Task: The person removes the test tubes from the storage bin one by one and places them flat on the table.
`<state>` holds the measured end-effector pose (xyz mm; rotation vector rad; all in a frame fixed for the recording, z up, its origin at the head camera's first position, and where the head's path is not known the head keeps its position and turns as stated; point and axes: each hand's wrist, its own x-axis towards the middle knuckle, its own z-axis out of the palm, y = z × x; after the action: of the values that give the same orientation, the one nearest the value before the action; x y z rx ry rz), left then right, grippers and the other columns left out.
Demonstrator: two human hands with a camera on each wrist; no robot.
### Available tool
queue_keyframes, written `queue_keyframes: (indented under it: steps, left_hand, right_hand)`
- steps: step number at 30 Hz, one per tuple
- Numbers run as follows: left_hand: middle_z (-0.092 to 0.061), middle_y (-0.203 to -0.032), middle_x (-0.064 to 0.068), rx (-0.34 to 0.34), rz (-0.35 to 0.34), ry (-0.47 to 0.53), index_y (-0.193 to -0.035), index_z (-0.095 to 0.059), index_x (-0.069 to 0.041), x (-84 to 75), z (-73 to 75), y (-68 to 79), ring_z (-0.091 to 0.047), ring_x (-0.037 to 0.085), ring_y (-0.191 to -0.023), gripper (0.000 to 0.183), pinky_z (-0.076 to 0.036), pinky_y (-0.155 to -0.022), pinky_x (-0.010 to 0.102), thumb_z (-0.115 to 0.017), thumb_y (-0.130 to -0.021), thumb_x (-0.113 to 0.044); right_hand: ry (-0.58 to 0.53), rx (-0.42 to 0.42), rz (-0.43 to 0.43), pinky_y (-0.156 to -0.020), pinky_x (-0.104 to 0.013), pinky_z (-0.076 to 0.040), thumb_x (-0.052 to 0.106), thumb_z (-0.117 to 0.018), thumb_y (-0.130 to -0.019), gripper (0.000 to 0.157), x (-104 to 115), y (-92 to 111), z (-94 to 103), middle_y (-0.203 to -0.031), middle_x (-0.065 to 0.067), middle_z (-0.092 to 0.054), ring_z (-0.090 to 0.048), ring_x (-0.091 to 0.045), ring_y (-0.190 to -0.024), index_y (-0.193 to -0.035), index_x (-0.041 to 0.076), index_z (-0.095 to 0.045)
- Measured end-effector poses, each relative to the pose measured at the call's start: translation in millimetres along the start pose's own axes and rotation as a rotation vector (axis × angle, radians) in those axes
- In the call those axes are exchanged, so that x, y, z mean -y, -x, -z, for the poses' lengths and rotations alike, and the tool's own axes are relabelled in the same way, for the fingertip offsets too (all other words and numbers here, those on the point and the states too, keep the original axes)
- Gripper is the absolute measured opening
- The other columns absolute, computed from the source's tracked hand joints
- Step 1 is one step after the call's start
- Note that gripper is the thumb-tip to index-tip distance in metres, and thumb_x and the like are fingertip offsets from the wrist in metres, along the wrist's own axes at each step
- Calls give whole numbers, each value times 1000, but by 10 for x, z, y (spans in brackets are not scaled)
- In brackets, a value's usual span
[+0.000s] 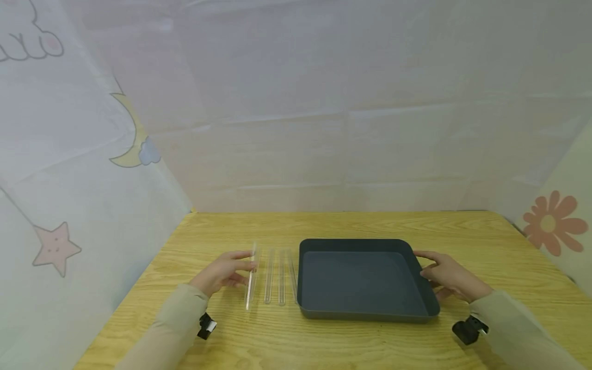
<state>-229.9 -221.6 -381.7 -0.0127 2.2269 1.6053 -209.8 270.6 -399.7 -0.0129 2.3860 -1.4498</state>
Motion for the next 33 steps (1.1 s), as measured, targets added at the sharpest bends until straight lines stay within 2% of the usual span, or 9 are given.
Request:
queue_keyframes:
  steps: [4,11,18,25,33]
  left_hand:
    - [-62,-116,20,-6,22,-2,-148,-34,3,52,40,-27,-62,11,-59,59,-48,-51,16,-60,-98,-15]
    - [-65,-114,17,-84,59,-56,-145,-41,2,125,109,-91,-60,12,-57,56,-46,-51,18,-63,-96,-15]
    - [-63,-119,22,-90,81,-48,-144,-40,5,168,170,-114,-59,11,-54,56,-45,-50,17,-63,-96,-13]
    - [-66,-110,15,-120,115,-79,-141,-44,5,185,198,-155,-58,12,-52,54,-45,-50,19,-65,-95,-11]
    - [-69,-91,8,-165,174,-82,-141,-45,4,184,199,-266,-56,11,-49,53,-36,-44,17,-66,-94,-10]
  right_hand:
    - [2,2,-2,-52,-42,-56,-4,-41,-97,62,-4,3,-2,-124,-44,-44,-67,-30,-81,-151,-8,-10]
    - [9,8,8,-50,-39,-54,-3,-40,-98,62,-13,4,4,-126,-46,-41,-67,-29,-81,-151,-9,-9]
    - [10,6,11,-48,-38,-53,-3,-41,-98,62,-19,8,-9,-125,-44,-44,-65,-27,-75,-151,-8,-11]
    - [12,6,18,-47,-36,-52,-3,-40,-99,61,-23,10,-8,-124,-44,-43,-64,-26,-73,-151,-9,-10]
    - [11,2,20,-47,-37,-53,-3,-40,-99,60,-12,13,-12,-126,-45,-41,-62,-25,-70,-151,-8,-11]
